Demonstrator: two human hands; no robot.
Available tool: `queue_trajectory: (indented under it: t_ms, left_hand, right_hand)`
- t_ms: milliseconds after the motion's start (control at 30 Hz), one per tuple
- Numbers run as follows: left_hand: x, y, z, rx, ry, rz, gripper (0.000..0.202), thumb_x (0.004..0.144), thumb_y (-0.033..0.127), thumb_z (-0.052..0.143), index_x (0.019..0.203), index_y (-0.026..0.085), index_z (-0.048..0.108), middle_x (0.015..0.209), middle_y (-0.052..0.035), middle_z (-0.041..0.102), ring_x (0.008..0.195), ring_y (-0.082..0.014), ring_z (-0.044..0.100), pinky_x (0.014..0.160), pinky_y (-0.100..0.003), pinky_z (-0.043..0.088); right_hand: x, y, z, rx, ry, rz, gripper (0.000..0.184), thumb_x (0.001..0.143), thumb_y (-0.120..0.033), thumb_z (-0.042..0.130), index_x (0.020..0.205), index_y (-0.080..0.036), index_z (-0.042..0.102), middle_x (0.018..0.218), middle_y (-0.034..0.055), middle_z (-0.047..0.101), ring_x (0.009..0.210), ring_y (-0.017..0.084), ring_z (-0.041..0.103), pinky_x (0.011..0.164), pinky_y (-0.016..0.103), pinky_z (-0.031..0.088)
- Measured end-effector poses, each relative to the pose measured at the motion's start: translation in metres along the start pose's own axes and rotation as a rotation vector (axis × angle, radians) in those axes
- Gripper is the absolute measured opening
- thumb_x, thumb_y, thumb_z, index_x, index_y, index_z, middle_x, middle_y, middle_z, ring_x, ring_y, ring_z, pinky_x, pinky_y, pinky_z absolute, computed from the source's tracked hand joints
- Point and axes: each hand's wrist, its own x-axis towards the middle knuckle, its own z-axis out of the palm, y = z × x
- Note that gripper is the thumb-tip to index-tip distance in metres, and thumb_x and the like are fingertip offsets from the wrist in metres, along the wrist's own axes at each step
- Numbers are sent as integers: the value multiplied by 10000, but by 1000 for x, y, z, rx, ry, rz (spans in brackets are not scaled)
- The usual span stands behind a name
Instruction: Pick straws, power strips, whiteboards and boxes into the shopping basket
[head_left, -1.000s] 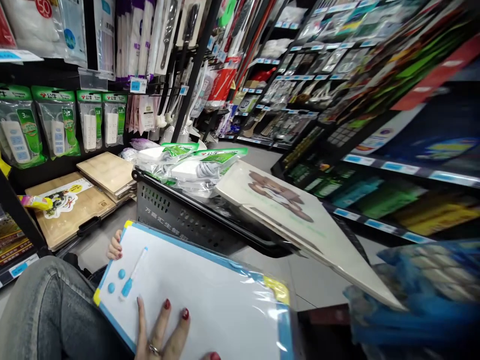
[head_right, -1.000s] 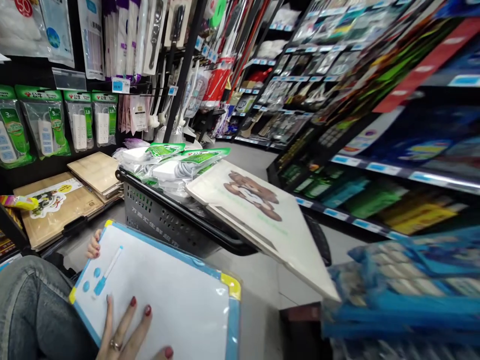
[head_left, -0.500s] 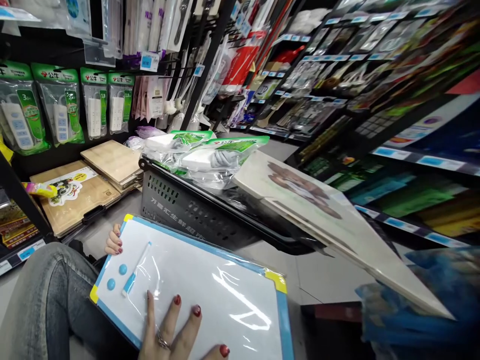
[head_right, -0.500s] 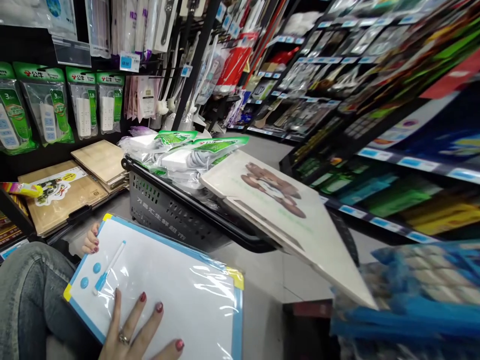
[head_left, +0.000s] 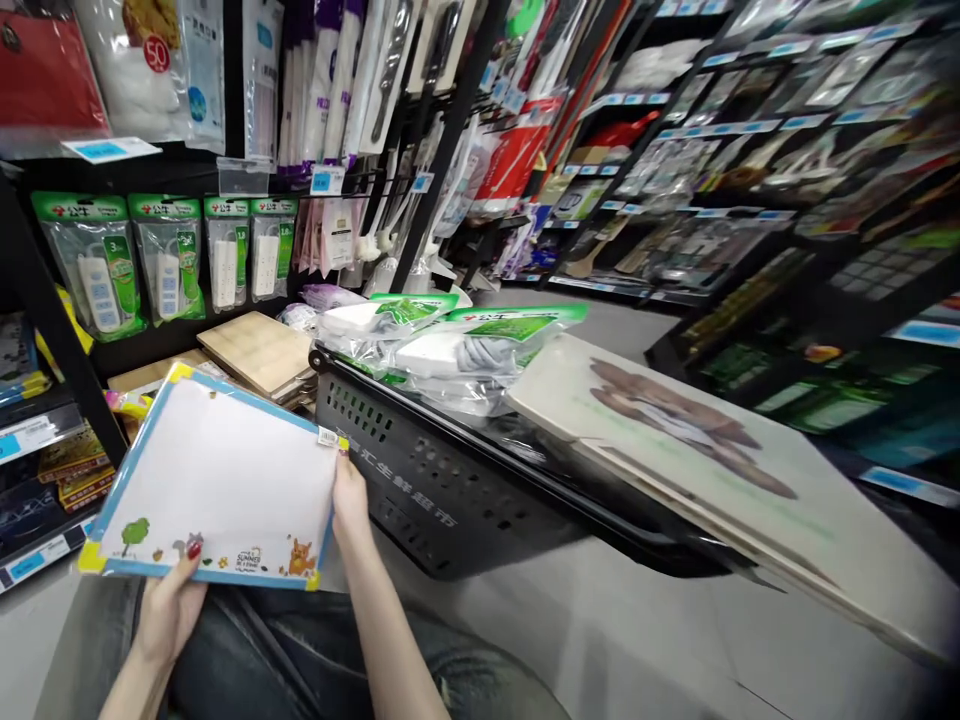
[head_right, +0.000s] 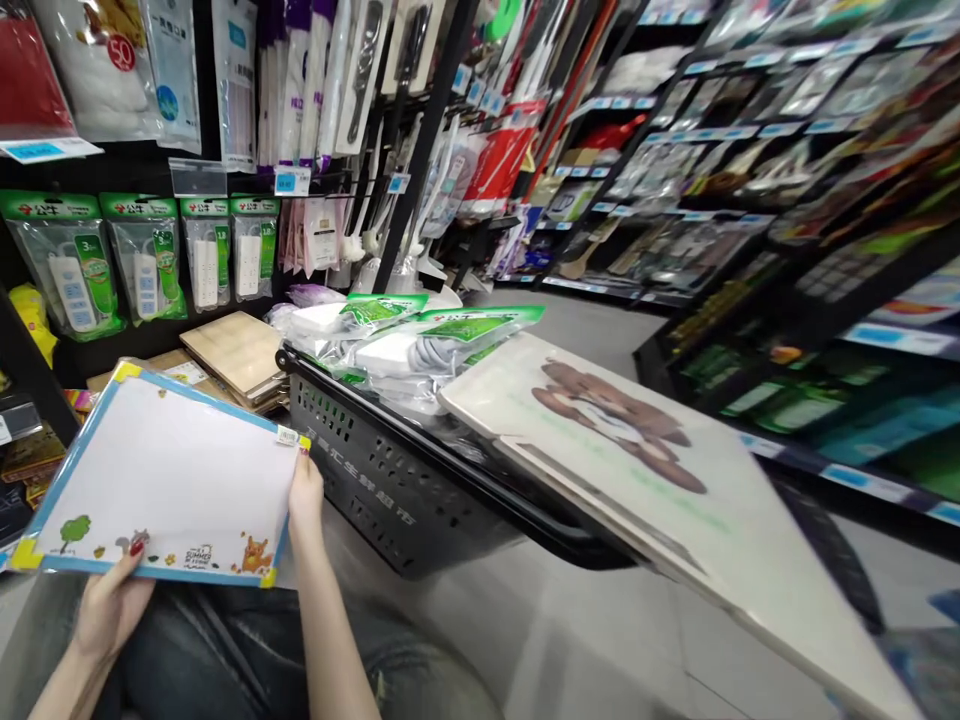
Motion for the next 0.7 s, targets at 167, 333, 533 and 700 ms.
queue_trajectory:
  t_ms: [167, 333, 533, 700]
  left_hand:
    - [13, 16, 1, -313, 19, -104, 595, 728, 3, 528, 1198, 365, 565, 1152, 22, 650, 1066, -188, 596, 1083, -423, 278]
    - [7, 10, 4, -334, 2, -135, 595, 747, -6, 491, 1235, 330, 545, 1140, -1, 656, 1056, -193, 601, 1080, -418, 285]
    - [7, 14, 9, -322, 23, -155, 557, 766, -8, 466, 1203, 317, 580, 1120, -9, 666, 1047, -195, 608, 1088, -419, 265]
    - [-2, 9, 13, -234, -72, -115, 511, 801, 98, 532, 1245, 350, 533, 1155, -13, 648, 1094, -223, 578, 1061, -438, 315]
  right_hand:
    - [-8, -37, -13, -71, -56, -127, 438, 690, -602, 529, 655, -166, 540, 599, -13, 534, 621, 150, 452, 606, 262, 363]
    - [-14, -48, -17, -96, -58, -115, 452, 659, -613, 537, 643, -161, 526, 598, -18, 513, 623, 142, 440, 590, 251, 352]
    - [-5, -44, -21, -101, -60, -2, 456, 570, -602, 612, 546, -162, 495, 490, -33, 451, 542, 126, 384, 522, 253, 285]
    - [-12, -39, -11, 8, 27, 11, 456, 517, -607, 623, 534, -170, 497, 490, -39, 443, 557, 121, 377, 540, 256, 296]
